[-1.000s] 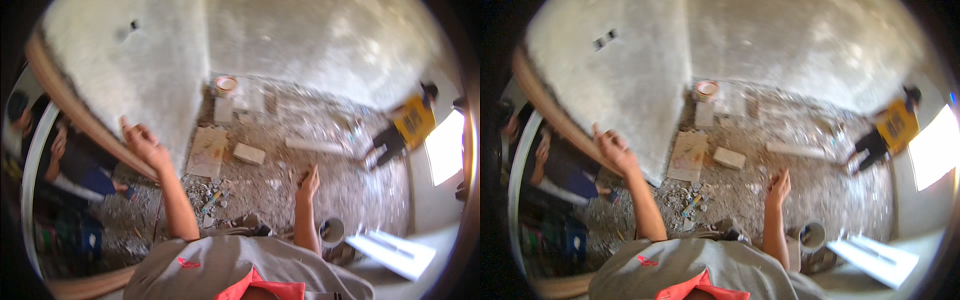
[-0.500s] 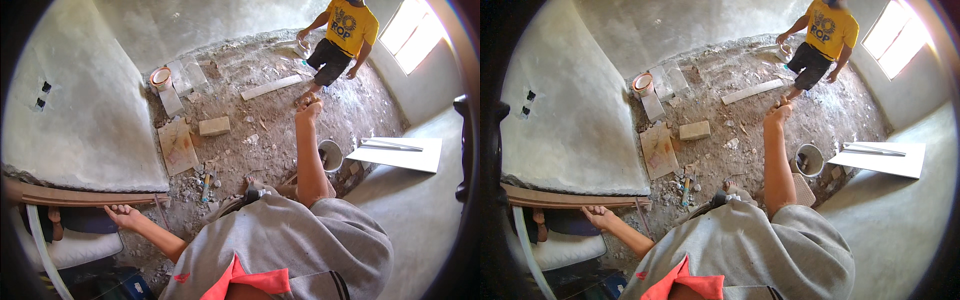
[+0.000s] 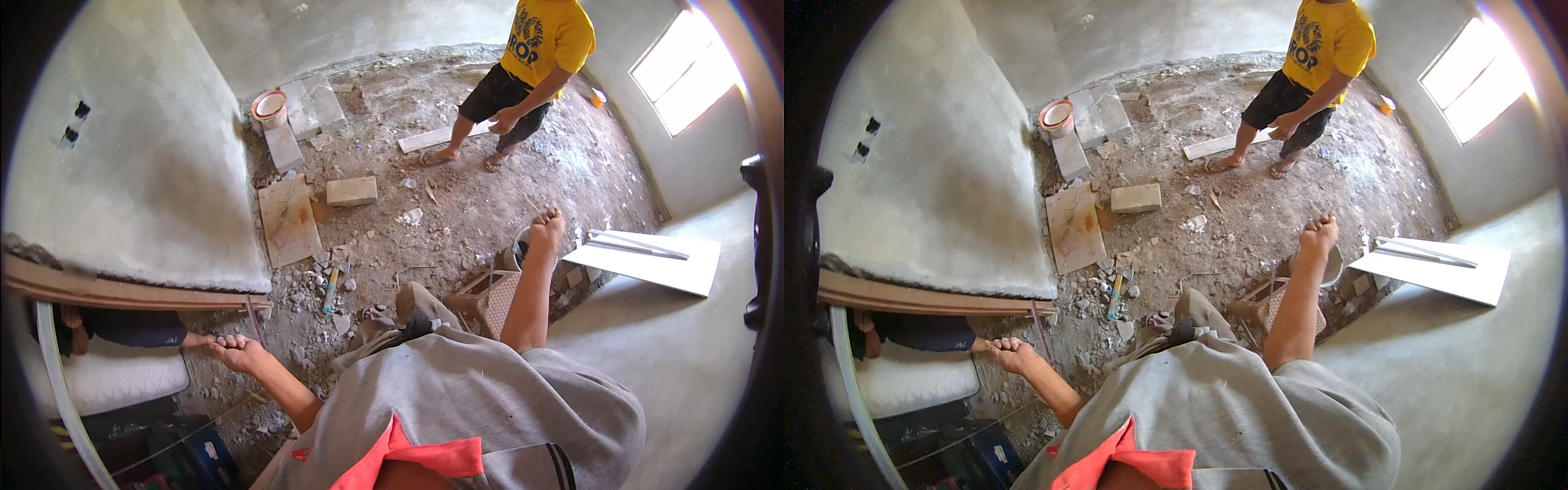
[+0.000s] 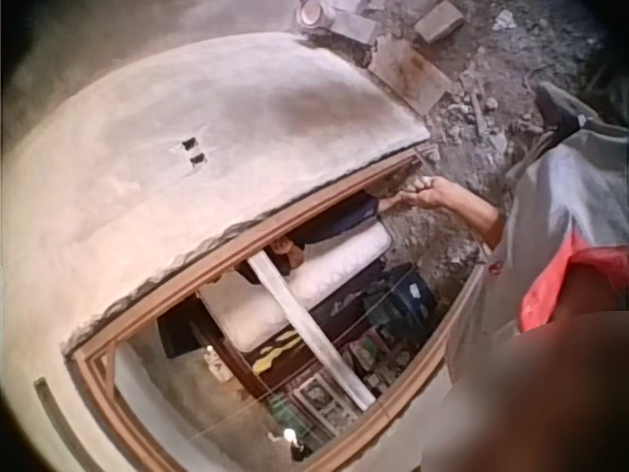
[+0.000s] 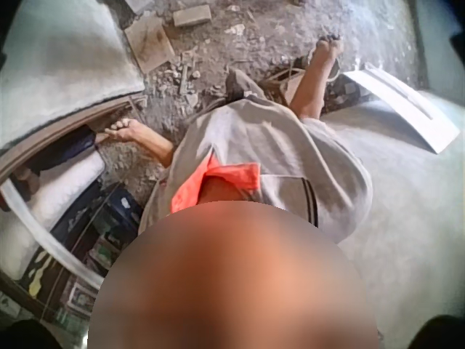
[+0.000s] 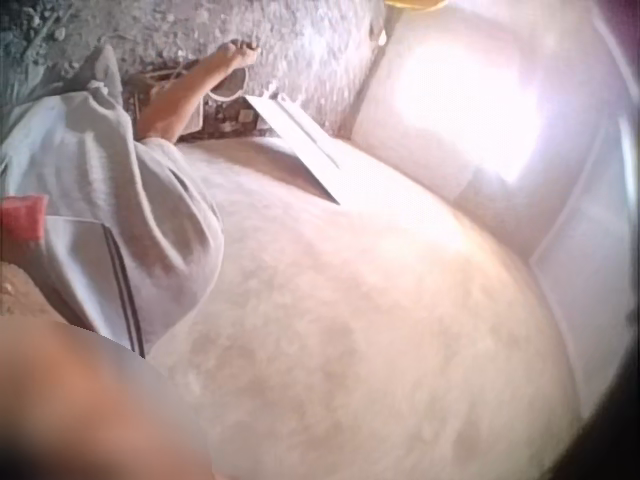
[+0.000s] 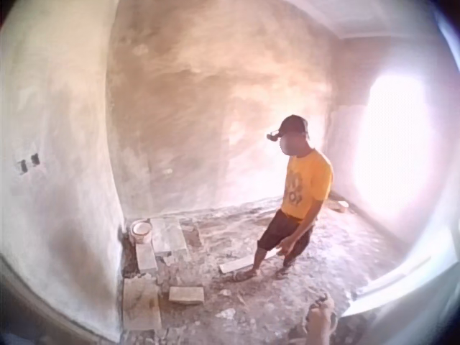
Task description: The person secures a wooden door frame to a wall using wire and pliers. They wrap wire around the frame and tighten it with pliers while another person holds the frame in place.
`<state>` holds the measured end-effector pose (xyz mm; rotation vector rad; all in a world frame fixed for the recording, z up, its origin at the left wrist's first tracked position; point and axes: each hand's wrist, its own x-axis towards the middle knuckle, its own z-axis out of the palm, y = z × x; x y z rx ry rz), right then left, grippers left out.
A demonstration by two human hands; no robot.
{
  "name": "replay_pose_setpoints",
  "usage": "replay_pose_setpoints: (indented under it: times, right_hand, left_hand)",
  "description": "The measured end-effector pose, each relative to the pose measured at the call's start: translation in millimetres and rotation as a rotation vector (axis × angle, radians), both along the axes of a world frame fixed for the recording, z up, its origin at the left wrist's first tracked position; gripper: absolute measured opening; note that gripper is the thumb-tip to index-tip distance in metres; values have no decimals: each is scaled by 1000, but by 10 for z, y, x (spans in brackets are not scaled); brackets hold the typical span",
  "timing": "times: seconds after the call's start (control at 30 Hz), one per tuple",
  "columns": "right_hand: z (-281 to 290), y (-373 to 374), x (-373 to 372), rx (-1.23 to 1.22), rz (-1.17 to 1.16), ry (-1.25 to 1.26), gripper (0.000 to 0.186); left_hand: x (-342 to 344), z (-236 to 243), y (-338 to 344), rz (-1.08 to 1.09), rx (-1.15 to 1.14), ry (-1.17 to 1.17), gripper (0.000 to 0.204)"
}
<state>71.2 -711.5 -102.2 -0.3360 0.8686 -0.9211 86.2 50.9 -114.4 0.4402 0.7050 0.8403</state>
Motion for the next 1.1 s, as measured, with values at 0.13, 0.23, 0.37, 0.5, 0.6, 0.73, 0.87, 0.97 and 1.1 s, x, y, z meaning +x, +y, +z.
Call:
replay_pose_setpoints:
  times: [0.13,0.23,0.37,0.5,0.6,0.73,0.87,0.97,1.1]
  right_hand:
    - [-4,-80,-220,31,-31,109,29]
    - [16,-163,-294,123,-59,-8,31]
    - [-43,-312,-550,159,-155,9,29]
    - [-155,-542,-1049,154,-214,31,23]
    - [-146,-802,-1349,24,-83,50,18]
    - [49,-1084,-1612,-98,-114,-22,14]
    - [252,-1239,-1807,-133,-147,-106,15]
    - [347,-1395,-1980,-123,-184,-250,16]
    - [382,-1610,-2173,-78,-179,-355,13]
  left_hand:
    - [-429,-334,339,8,-13,-36,32]
    - [-728,-587,438,165,-44,146,27]
    - [-1016,-782,224,495,-45,356,17]
    - [-1242,-788,-136,430,-80,364,19]
    - [-1354,-829,-463,240,-137,283,22]
    - [-1193,-874,-688,-113,-145,181,31]
    - [-912,-1017,-804,-196,-244,185,33]
    - [-796,-1092,-811,-266,-441,122,27]
    - [-791,-1145,-806,-609,-536,-228,30]
